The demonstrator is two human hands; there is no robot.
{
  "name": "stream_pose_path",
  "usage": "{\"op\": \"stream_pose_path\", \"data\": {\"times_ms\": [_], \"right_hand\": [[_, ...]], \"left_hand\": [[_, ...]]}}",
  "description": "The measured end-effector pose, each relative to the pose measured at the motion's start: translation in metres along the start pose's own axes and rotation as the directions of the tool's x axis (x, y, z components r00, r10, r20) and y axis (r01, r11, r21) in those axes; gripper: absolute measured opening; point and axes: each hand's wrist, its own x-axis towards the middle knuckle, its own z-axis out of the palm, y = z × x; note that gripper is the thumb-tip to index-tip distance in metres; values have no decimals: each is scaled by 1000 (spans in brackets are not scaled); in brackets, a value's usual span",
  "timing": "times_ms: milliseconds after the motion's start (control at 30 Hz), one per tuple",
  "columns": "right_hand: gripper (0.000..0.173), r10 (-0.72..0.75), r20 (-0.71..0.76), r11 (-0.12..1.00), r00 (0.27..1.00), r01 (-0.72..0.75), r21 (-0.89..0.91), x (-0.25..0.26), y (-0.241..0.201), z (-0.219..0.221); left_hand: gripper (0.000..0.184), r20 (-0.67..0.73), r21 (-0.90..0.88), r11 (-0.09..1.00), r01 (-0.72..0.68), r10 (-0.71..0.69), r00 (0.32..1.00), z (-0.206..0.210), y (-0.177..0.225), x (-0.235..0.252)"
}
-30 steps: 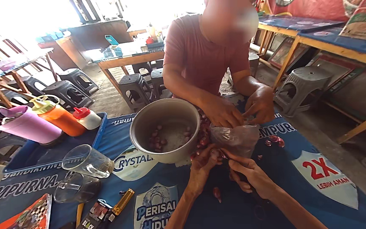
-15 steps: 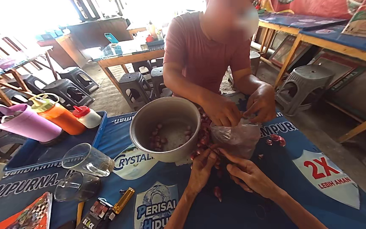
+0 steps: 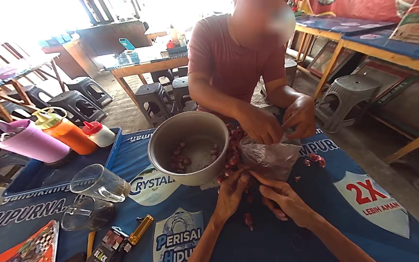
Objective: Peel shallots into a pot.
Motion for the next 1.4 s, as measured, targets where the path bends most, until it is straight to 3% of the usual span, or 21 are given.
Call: {"op": "stream_pose_path", "data": {"times_ms": [100,233,333,500,700,1000,1133,1300,1400], "right_hand": [[50,99,48,981,994,-106,163,-1,-5,-3],[51,143,74,958,987,-157,241,-1,-6,-5],[51,151,87,955,985,-168,243,-1,-7,-4],[50,63,31,987,998,-67,146,-2,-5,2],[51,95,27,973,995,-99,208,-1,-6,-1],[52,-74,39,982,996,66,174,-3,-7,-8],[50,-235,9,970,972,234,62,-5,-7,-7],[49,-243,-2,970,970,243,19,-3,-4,-4],[50,-351,-87,936,932,351,-5,-4,-9,-10]], "left_hand": [[36,8,6,1000,10,-10,1000,0,3,1],[39,-12,-11,999,49,-49,999,1,3,1],[34,-32,-59,995,82,-84,996,0,3,0],[32,-62,-90,994,65,-71,996,2,6,1],[28,-78,-116,992,39,-48,996,0,4,1],[38,-5,-449,874,186,-211,977,-6,8,5],[38,-6,-489,846,213,-248,969,-7,7,6],[33,12,-490,851,187,-208,978,-4,6,6],[32,48,-491,853,178,-177,983,-4,5,6]]}}
